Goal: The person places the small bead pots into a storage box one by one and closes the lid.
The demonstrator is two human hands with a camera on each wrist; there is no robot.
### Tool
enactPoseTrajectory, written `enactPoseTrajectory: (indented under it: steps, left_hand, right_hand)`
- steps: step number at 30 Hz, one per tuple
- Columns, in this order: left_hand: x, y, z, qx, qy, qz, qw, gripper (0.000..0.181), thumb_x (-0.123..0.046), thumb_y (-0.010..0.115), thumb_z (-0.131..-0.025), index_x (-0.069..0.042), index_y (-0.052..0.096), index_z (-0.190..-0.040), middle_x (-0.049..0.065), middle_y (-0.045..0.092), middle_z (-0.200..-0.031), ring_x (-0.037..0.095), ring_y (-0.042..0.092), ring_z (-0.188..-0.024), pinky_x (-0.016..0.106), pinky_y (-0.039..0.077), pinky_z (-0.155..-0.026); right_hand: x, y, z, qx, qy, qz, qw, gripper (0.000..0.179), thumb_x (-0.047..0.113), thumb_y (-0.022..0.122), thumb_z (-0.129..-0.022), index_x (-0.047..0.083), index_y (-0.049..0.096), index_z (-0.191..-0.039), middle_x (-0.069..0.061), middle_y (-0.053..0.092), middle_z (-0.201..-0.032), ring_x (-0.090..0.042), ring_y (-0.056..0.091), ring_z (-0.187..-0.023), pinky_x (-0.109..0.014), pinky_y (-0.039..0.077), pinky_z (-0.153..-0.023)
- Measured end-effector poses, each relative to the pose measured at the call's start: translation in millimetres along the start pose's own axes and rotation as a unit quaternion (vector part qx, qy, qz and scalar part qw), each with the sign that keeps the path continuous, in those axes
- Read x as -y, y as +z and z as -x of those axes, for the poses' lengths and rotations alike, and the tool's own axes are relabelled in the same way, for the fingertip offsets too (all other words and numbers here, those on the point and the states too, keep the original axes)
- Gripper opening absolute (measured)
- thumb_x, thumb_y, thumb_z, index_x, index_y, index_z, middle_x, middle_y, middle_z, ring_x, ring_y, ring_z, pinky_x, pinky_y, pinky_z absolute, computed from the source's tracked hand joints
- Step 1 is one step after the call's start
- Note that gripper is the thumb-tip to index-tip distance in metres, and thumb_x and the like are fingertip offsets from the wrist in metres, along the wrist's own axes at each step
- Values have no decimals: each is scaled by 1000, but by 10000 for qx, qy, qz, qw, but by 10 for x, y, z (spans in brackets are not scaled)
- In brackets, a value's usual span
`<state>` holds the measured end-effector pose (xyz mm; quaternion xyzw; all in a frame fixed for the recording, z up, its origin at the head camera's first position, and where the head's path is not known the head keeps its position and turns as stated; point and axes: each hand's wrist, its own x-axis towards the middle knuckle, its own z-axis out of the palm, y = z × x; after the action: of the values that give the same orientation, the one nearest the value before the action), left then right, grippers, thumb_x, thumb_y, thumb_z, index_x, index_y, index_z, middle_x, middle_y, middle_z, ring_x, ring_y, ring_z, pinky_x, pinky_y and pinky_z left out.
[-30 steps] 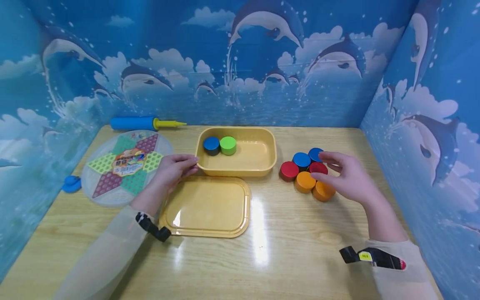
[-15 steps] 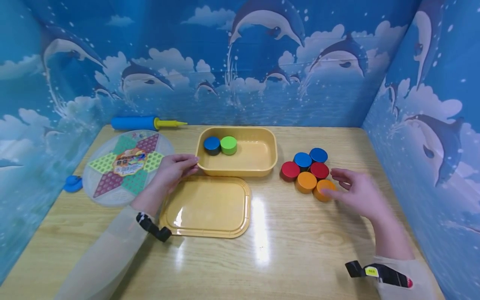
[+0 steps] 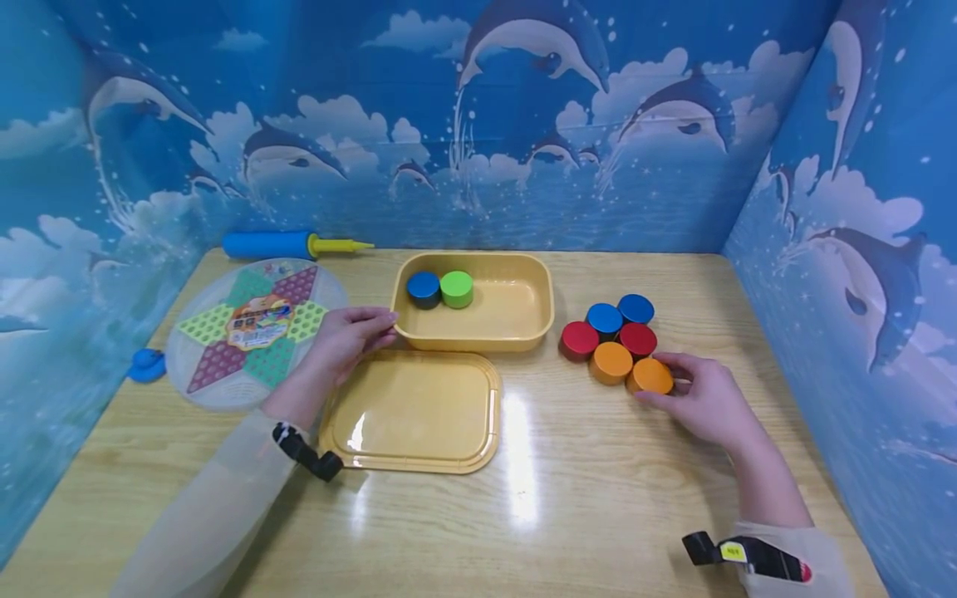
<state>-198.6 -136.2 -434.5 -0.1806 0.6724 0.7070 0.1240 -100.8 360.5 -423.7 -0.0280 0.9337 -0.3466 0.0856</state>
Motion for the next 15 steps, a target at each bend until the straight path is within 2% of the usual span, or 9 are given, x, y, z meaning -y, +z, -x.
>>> enactPoseTrajectory:
  steps: [4, 12, 15]
  left_hand:
    - [5, -3, -6, 12, 3, -1, 10000, 30, -8, 75, -100, 2, 70, -128, 19, 69, -121, 19, 75, -92, 30, 65, -87]
    - [5, -3, 1, 14, 17, 30, 10000, 30, -8, 75, -100, 3, 70, -128, 19, 69, -121, 19, 75, -91, 30, 65, -87]
    - [10, -9, -1, 44, 30, 39, 10000, 31, -8, 76, -100, 2, 70, -128, 19, 69, -120, 18, 76, -91, 30, 65, -87]
  right_hand:
    - [5, -24, 23, -58, -47, 36, 10000, 76, 41, 86, -92, -9, 58, -143, -31, 61, -138, -47, 67, -114, -9, 56, -81]
    - [19, -202, 91, -200, -83, 30, 9998, 76, 36, 87, -92, -10, 56, -145, -32, 61, -138, -50, 66, -115, -2, 50, -78]
    - [29, -307, 127, -323, -119, -3, 9994, 75, 34, 87, -91, -8, 56, -145, -32, 62, -137, -48, 67, -112, -4, 53, -75]
